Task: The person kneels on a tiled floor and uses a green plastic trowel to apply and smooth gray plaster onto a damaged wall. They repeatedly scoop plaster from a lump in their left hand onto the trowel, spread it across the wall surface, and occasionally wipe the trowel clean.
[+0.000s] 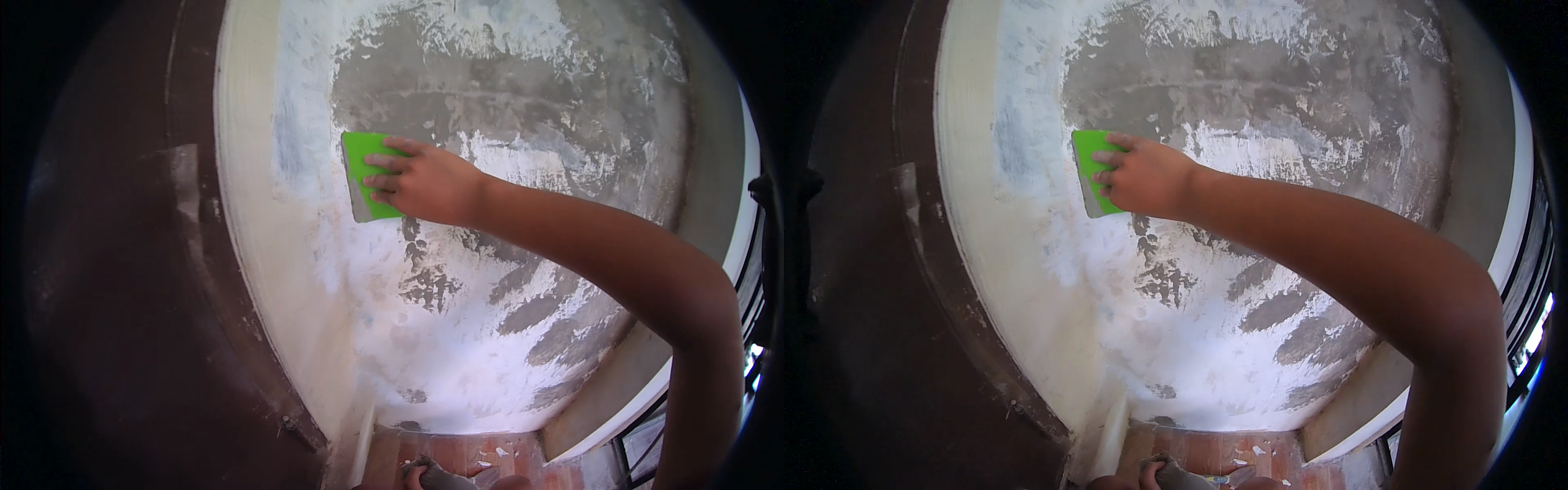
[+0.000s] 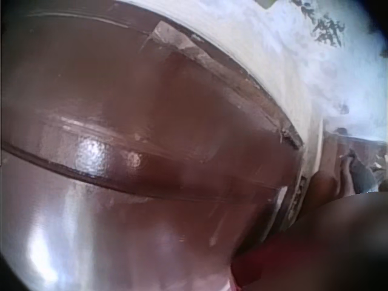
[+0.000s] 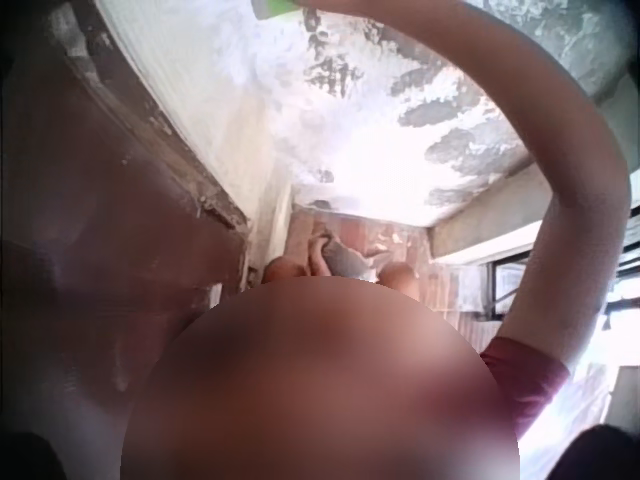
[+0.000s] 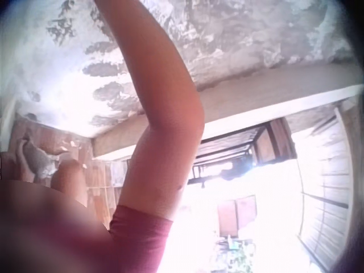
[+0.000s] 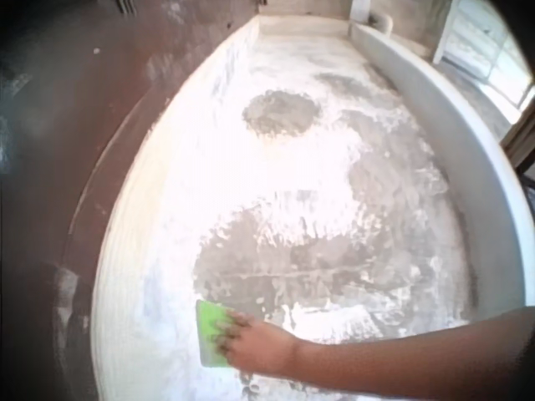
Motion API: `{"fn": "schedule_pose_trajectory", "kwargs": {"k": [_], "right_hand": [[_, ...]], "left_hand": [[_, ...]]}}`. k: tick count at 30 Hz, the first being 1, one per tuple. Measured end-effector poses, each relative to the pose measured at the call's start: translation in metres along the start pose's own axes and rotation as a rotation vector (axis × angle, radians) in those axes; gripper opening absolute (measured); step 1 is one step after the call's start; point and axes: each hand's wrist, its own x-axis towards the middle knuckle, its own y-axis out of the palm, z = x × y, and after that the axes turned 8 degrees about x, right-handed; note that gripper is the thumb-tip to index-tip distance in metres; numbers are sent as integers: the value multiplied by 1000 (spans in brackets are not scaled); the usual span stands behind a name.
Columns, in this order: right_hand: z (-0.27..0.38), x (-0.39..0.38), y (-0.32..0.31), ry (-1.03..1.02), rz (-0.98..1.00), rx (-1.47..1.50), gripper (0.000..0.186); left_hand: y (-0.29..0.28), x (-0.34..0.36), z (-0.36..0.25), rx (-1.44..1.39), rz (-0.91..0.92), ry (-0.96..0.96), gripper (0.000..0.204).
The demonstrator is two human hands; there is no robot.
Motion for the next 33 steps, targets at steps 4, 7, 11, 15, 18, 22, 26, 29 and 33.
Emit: {"fn": "schedule_pose_trajectory", "kwargs": {"k": [4, 7, 11, 15, 18, 22, 26, 29, 33], "right_hand": [[13, -18, 10, 101, 23, -3, 45], [23, -39, 14, 192, -17, 31, 46], [33, -76, 8, 238, 44, 6, 46], [57, -104, -20, 346, 155, -21, 45], [71, -113, -56, 452, 284, 32, 41], [49, -92, -73, 318, -178, 55, 37], [14, -32, -43, 66, -329, -1, 25], [3, 0, -23, 0, -299, -33, 25], [-1, -5, -5, 62, -97, -43, 34]], "left_hand": [[1, 5, 2, 13, 1, 22, 17], [4, 1, 1, 63, -25, 52, 18], [9, -12, -5, 664, 18, 572, 19], [16, -20, -10, 261, 1, 190, 20], [19, -23, -11, 140, -24, 90, 20], [17, -19, -9, 50, -1, 11, 19], [8, -9, -5, 2, 17, -53, 19], [3, 0, -5, -42, 75, 14, 18], [1, 0, -3, -60, 40, -53, 18]]}}
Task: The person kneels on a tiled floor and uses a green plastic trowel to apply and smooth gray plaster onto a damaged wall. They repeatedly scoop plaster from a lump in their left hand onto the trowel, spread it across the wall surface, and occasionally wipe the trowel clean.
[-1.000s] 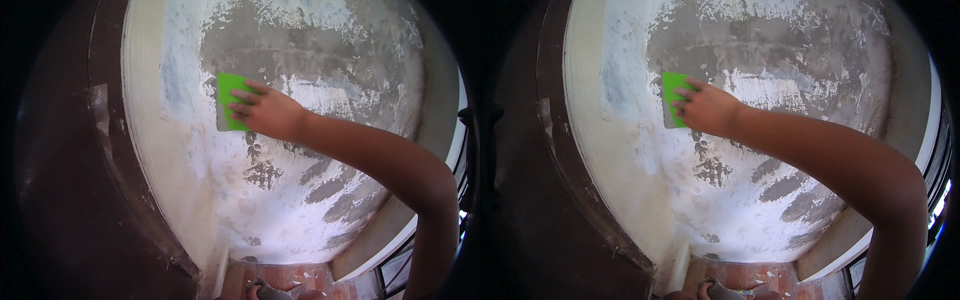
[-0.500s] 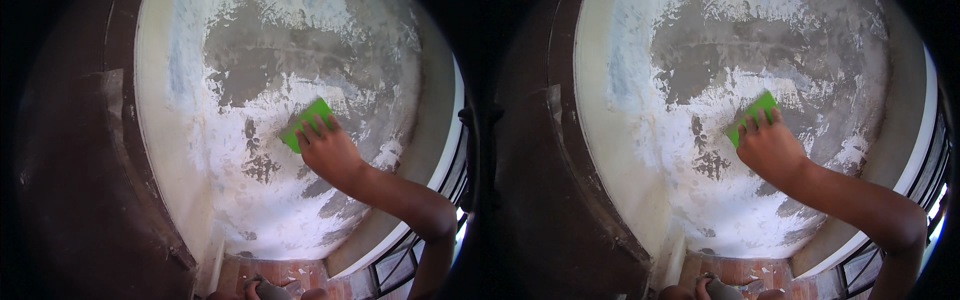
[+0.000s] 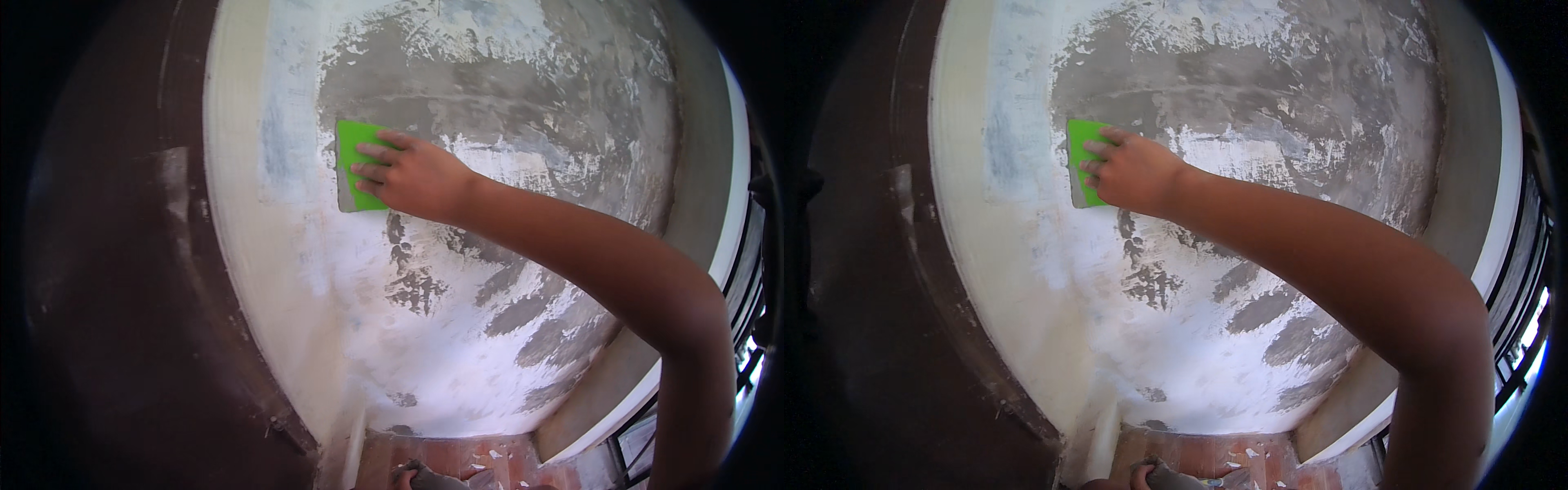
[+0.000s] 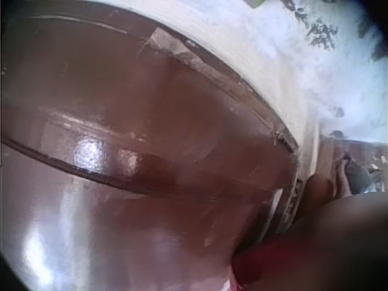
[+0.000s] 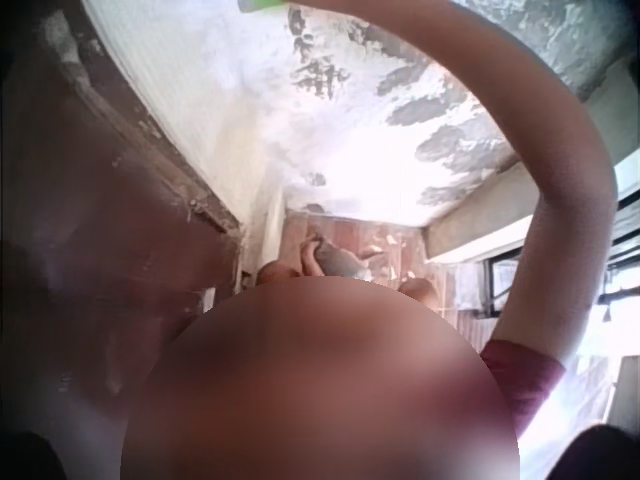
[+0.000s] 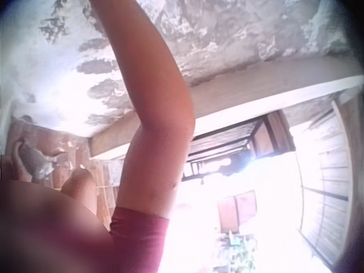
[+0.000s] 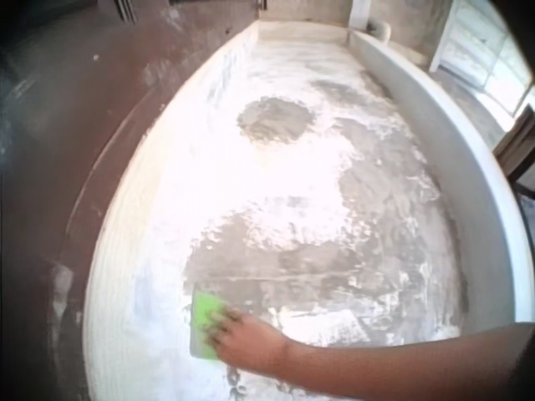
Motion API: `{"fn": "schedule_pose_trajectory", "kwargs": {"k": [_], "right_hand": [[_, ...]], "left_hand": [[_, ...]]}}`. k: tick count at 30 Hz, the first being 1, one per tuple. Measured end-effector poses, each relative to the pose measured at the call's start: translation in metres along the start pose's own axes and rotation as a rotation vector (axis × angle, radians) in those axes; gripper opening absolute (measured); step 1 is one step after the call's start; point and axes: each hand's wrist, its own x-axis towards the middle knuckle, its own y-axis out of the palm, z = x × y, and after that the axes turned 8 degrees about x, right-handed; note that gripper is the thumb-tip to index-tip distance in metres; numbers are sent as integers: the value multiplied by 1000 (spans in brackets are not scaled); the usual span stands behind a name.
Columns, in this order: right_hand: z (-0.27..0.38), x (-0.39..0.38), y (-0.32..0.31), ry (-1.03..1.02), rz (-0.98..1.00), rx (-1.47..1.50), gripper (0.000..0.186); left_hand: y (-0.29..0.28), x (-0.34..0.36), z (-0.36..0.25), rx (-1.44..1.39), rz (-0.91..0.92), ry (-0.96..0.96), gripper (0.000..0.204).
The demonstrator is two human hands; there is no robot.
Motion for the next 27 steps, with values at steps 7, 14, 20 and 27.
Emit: {"fn": "schedule_pose_trajectory", "kwargs": {"k": [7, 14, 20, 27], "right_hand": [[-9, -69, -2, 119, 202, -53, 53], [7, -153, -31, 186, 246, -34, 46], [197, -330, -79, 1050, -166, 828, 62], [492, -444, -128, 2700, -68, 1337, 38]], "left_hand": [[6, -12, 7, 10, -12, -31, 19], [13, -22, 13, 105, -55, 39, 19], [23, -31, 11, 162, -84, 67, 19], [67, -55, -7, 296, -320, 67, 20]]}}
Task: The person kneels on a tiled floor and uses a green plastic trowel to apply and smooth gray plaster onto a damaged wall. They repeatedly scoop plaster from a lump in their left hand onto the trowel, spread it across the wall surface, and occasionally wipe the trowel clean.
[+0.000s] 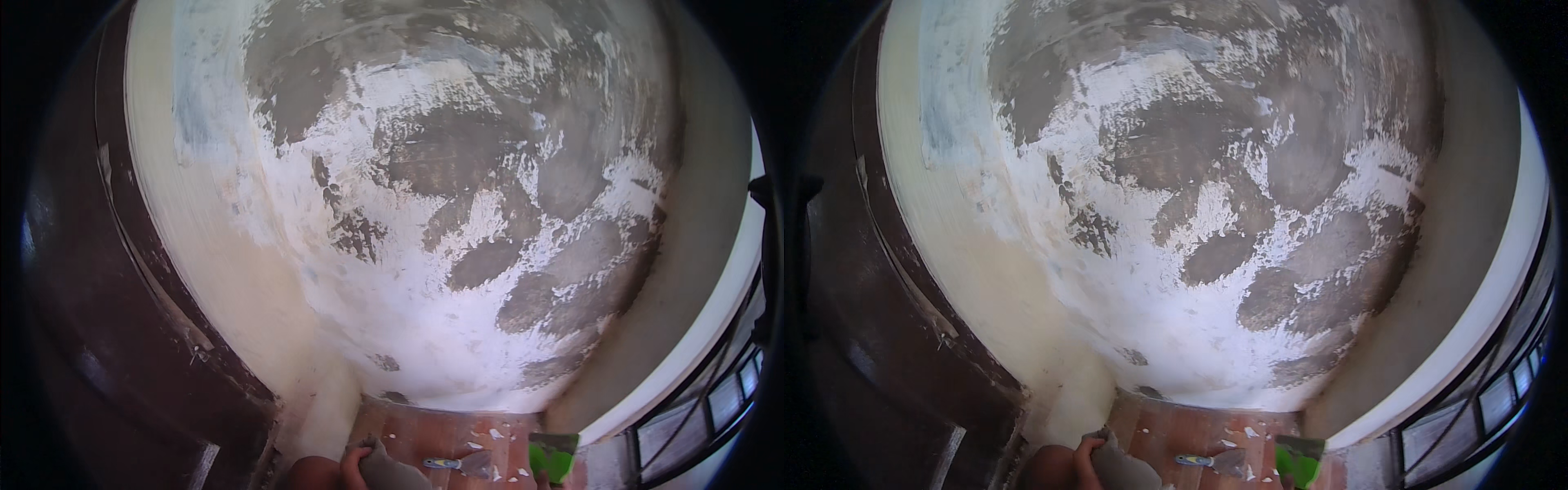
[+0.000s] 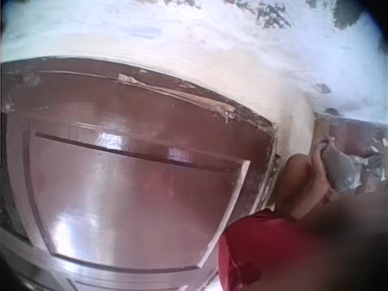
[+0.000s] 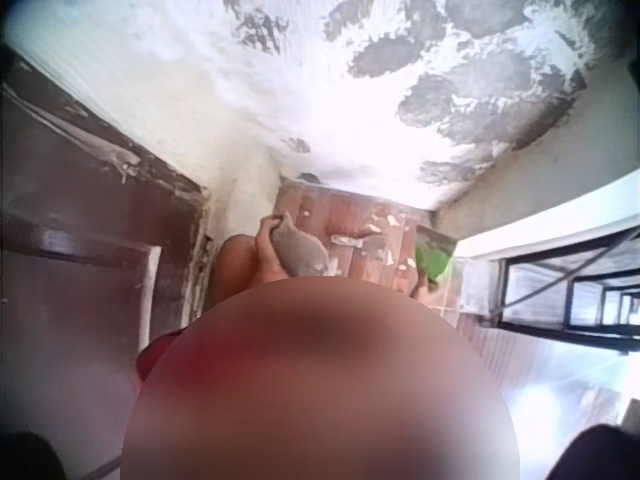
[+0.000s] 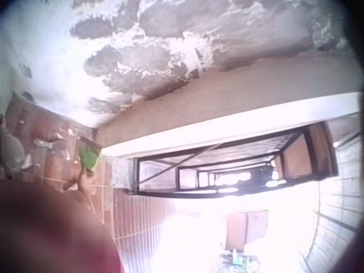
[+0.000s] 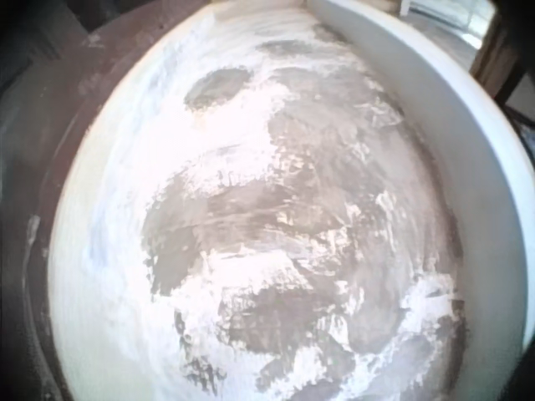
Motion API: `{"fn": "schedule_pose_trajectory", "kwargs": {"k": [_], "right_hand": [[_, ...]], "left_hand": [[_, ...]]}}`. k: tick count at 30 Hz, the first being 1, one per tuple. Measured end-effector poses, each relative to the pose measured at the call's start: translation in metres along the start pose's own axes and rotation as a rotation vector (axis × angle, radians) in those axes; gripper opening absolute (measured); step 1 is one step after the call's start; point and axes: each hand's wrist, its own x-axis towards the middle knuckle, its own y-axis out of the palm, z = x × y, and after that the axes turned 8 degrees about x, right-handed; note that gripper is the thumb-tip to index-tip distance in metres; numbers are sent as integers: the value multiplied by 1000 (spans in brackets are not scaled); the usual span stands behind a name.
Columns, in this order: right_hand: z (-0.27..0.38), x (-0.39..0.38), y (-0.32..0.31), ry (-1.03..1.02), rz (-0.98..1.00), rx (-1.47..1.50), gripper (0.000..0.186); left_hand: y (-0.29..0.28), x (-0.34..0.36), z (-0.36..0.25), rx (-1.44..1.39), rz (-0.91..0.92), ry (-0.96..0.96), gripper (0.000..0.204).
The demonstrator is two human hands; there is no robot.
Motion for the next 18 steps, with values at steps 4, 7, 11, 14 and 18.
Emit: {"fn": "schedule_pose_trajectory", "kwargs": {"k": [4, 7, 11, 14, 18], "right_hand": [[-43, -13, -43, 190, -24, -580, 32], [-46, 11, -65, -24, 24, -547, 30], [-2, 61, -51, -491, 164, -434, 27], [87, 75, 15, -852, 326, -279, 24], [241, 36, 136, -1344, 628, 61, 20]], "left_hand": [[7, -25, -7, 34, -18, 4, 17], [8, -20, -10, -127, -17, -63, 16], [17, -6, -17, -168, -57, -41, 16], [26, -5, -28, -206, -85, -28, 17], [27, -14, -41, -245, -101, 18, 18]]}}
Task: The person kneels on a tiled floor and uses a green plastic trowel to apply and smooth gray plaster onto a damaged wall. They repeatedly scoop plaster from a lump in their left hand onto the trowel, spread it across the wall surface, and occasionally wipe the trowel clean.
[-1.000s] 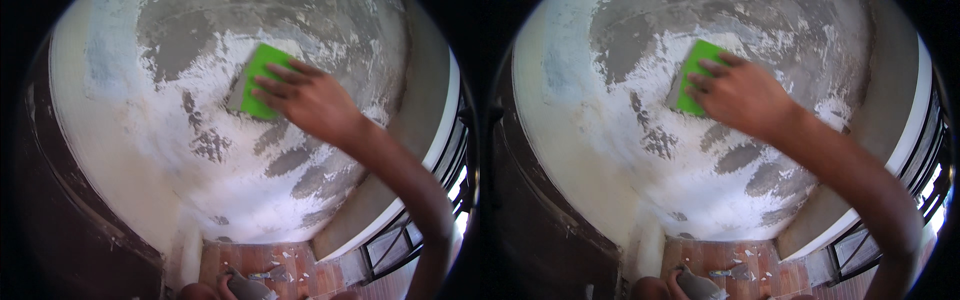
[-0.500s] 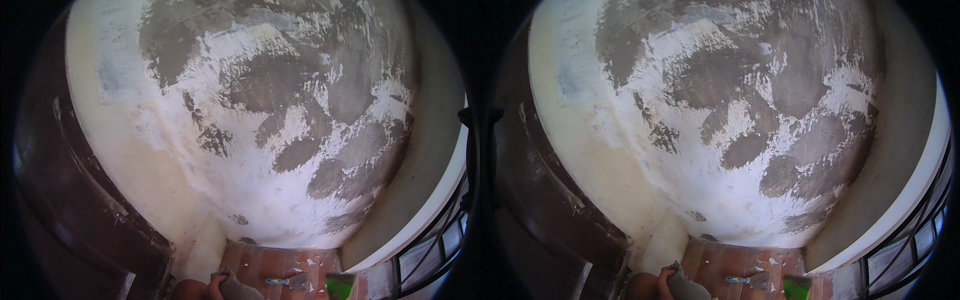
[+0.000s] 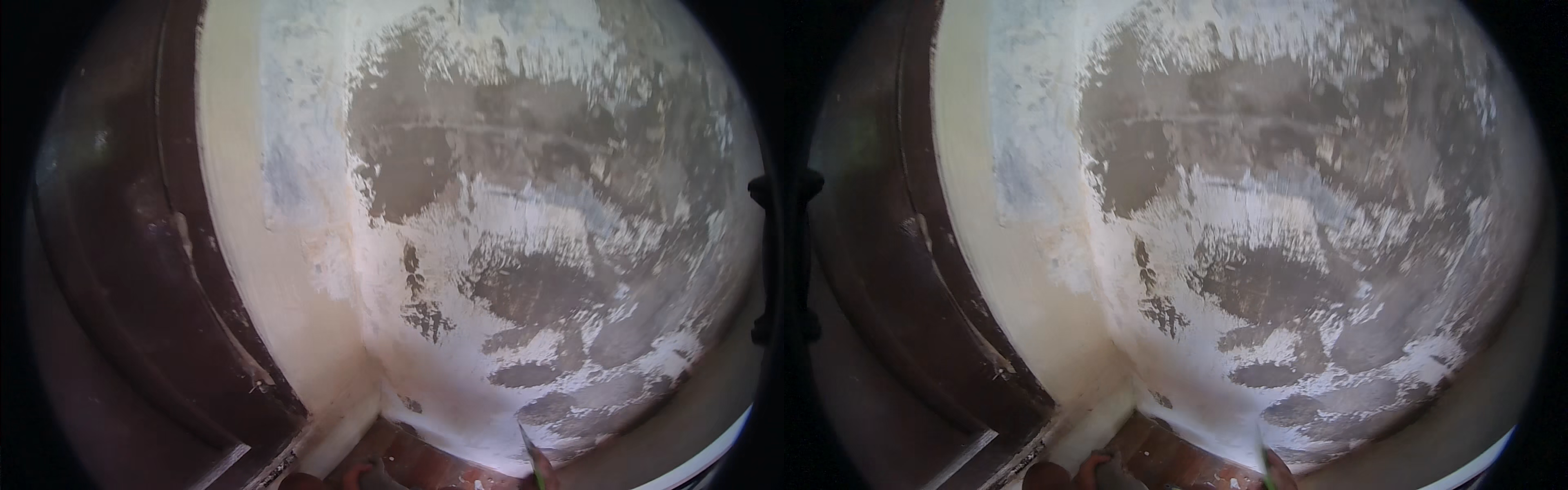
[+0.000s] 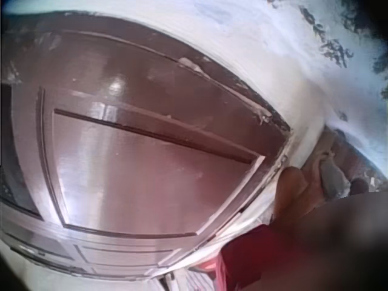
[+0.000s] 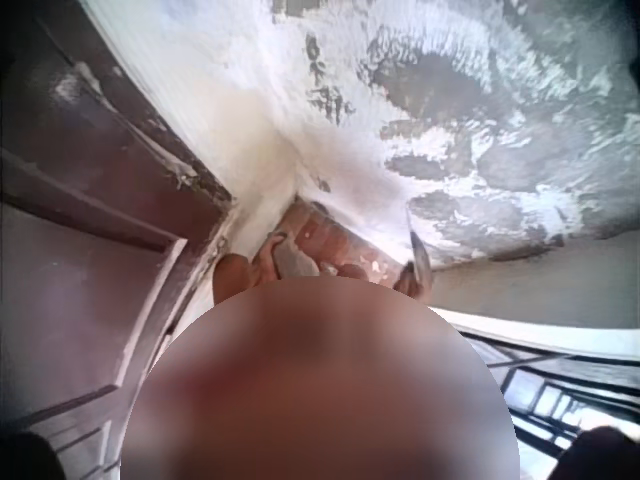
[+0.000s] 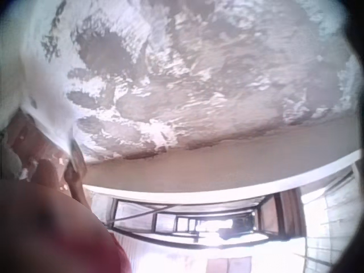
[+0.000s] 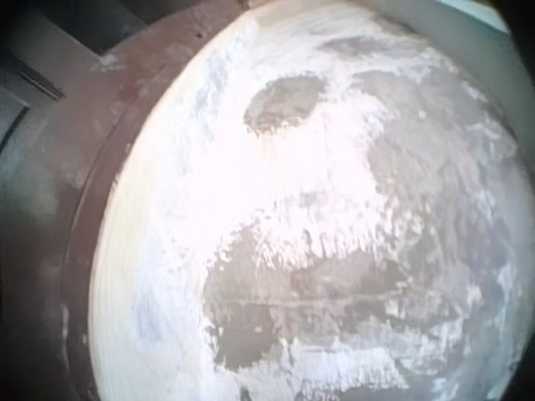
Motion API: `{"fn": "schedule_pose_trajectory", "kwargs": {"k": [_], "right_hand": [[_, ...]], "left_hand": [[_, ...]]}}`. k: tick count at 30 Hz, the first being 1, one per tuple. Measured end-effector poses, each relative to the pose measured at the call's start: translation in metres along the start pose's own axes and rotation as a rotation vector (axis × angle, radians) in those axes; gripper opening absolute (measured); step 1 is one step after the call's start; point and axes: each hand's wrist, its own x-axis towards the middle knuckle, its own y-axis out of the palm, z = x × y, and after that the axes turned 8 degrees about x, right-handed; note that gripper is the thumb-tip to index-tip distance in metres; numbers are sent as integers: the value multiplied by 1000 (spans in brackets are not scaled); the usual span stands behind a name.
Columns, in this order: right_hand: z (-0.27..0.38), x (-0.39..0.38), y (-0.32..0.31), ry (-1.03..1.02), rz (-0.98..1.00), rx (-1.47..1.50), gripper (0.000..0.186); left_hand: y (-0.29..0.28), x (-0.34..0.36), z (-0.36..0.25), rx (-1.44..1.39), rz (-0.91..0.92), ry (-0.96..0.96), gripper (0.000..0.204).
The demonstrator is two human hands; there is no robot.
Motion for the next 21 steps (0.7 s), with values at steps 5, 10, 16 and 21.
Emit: {"fn": "schedule_pose_trajectory", "kwargs": {"k": [5, 10, 16, 21], "right_hand": [[67, 175, 66, -366, 311, -39, 44], [101, 266, 135, -657, 432, -305, 32], [84, 321, 170, -1063, 491, -547, 25], [78, 350, 191, -1230, 485, -783, 27]], "left_hand": [[-26, -13, 0, -28, -39, 91, 19], [-56, -20, 21, -52, -85, 121, 20], [-94, 7, 58, 37, -88, 28, 22], [-85, 84, 104, 191, 95, -176, 23]]}}
